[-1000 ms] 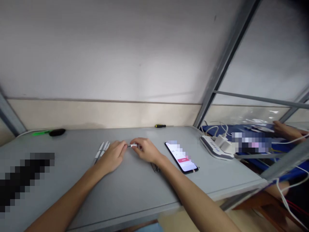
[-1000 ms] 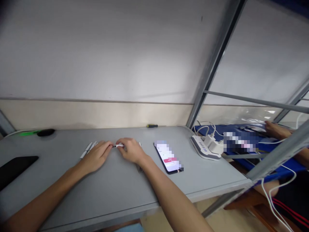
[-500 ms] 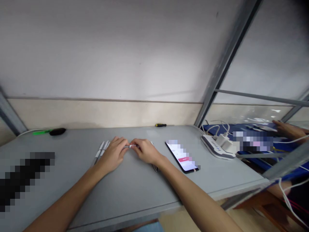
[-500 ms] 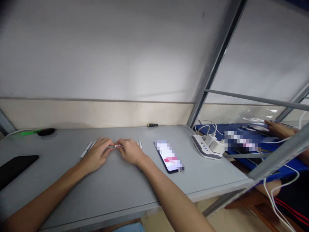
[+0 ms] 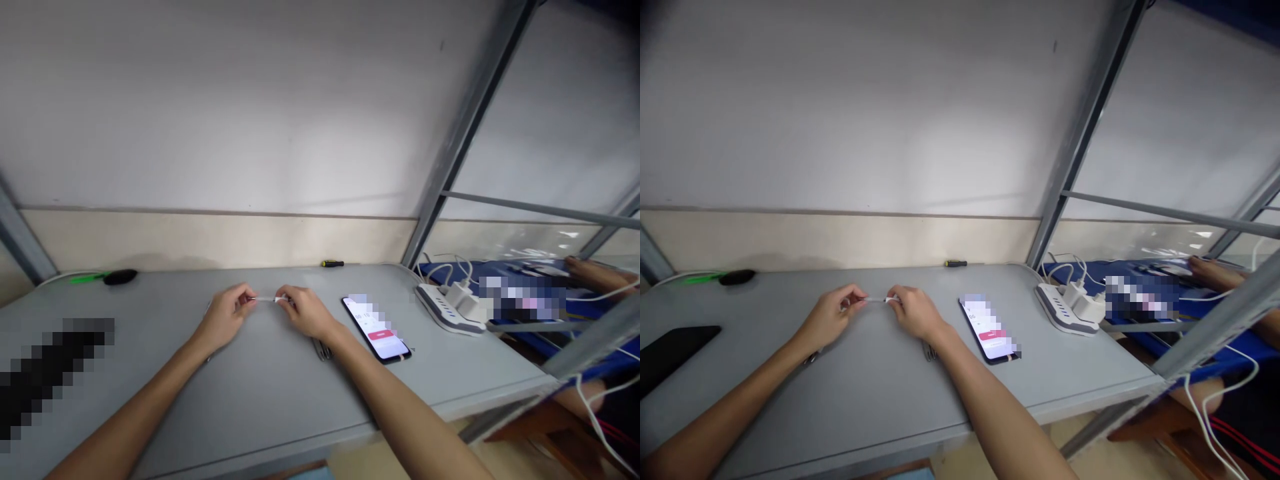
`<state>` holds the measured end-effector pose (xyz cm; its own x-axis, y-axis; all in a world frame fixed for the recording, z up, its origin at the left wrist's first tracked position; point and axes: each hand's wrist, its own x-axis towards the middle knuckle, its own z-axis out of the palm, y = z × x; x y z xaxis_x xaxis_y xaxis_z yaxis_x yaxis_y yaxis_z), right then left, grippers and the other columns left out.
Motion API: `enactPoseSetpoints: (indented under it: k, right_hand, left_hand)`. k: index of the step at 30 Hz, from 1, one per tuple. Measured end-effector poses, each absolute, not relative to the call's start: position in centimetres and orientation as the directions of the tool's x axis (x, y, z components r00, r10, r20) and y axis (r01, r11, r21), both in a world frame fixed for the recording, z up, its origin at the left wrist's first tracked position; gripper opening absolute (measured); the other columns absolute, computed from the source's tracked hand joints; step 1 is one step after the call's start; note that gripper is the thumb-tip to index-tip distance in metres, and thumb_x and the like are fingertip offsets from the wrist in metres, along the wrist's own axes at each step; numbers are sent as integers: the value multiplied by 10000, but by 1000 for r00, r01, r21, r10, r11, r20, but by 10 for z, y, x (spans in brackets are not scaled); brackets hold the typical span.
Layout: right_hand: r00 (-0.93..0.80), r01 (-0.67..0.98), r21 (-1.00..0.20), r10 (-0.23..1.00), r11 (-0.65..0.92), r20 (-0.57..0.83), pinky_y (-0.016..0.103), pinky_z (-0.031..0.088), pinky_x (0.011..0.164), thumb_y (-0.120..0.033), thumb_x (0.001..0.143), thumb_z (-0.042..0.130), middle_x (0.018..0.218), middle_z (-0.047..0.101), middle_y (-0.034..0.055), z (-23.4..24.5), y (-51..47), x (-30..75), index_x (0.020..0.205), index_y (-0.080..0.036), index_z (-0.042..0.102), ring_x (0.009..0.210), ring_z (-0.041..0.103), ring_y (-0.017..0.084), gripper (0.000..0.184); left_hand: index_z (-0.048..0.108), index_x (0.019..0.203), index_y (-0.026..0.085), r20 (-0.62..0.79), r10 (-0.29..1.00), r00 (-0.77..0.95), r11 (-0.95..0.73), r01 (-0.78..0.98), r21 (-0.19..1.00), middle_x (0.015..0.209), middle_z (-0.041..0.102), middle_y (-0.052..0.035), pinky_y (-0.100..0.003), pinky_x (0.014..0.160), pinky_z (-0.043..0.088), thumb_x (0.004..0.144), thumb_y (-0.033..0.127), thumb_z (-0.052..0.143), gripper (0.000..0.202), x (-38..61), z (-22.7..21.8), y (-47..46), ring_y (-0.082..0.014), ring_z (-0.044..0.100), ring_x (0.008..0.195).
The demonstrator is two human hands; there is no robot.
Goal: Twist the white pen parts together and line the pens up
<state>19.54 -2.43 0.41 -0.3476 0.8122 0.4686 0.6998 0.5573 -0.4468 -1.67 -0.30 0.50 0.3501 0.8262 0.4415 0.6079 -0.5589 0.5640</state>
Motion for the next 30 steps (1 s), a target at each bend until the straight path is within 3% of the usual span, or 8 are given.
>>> enactPoseSetpoints:
  k: [5, 9, 11, 15, 19, 23, 25, 30]
  right_hand:
    - [-338, 684, -462, 806, 565, 485, 240, 375, 657, -256, 939, 443, 882, 665, 56, 8, -24, 196, 1011, -185, 598, 727, 564, 145, 185]
    - [-354, 686, -446, 799, 575, 486, 246, 384, 676, -244, 930, 460, 891, 669, 59, 8, -26, 195, 1001, -188, 604, 749, 574, 152, 170]
    - [-362, 690, -437, 798, 577, 481, 249, 388, 683, -239, 927, 462, 898, 672, 61, 8, -26, 194, 1002, -191, 606, 757, 577, 156, 168]
    - [-359, 698, -447, 814, 559, 457, 257, 393, 683, -236, 928, 458, 898, 674, 63, 7, -27, 195, 1022, -196, 610, 750, 581, 159, 183]
    - [-361, 682, -467, 814, 563, 455, 259, 401, 697, -242, 931, 456, 931, 675, 67, 7, -27, 195, 1035, -200, 610, 781, 593, 161, 190]
    - [-371, 670, -460, 799, 583, 472, 252, 401, 695, -244, 934, 451, 925, 673, 68, 7, -26, 195, 1023, -189, 614, 774, 587, 155, 194]
    - [-375, 675, -449, 797, 585, 474, 249, 396, 683, -245, 934, 451, 902, 673, 65, 7, -26, 195, 1017, -185, 622, 744, 576, 149, 199]
    - [-367, 681, -468, 816, 563, 447, 245, 383, 655, -257, 942, 443, 870, 675, 54, 8, -27, 194, 1037, -200, 636, 696, 562, 142, 223]
  left_hand:
    - [604, 1049, 220, 462, 829, 317, -558, 530, 639, 940, 659, -21, -263, 717, 452, 814, 404, 551, 303, -14, 9, -7, -164, 598, 831]
    - [619, 754, 191, 361, 883, 301, -470, 588, 658, 714, 649, -5, -268, 662, 436, 895, 483, 383, 400, -11, 7, -6, -162, 593, 691]
    - [601, 698, 189, 350, 881, 317, -472, 604, 642, 679, 646, -10, -272, 647, 433, 892, 471, 383, 406, -12, 6, -5, -168, 593, 673]
    - [640, 899, 208, 414, 830, 373, -557, 533, 637, 868, 690, -27, -274, 699, 463, 822, 393, 529, 229, -15, 9, -5, -175, 618, 788]
    - [632, 994, 222, 408, 840, 357, -541, 490, 684, 957, 694, -29, -273, 753, 477, 824, 434, 539, 288, -15, 11, -7, -176, 631, 874]
    - [616, 704, 198, 324, 888, 326, -459, 591, 663, 706, 672, -23, -290, 707, 460, 902, 480, 357, 431, -14, 7, -4, -179, 629, 726]
    - [595, 659, 199, 321, 877, 358, -480, 615, 625, 649, 649, -14, -281, 669, 447, 894, 458, 378, 413, -15, 6, -3, -172, 611, 671]
    - [642, 932, 208, 433, 833, 344, -552, 567, 612, 826, 695, -20, -265, 670, 454, 840, 385, 495, 247, -16, 10, -6, -167, 619, 745]
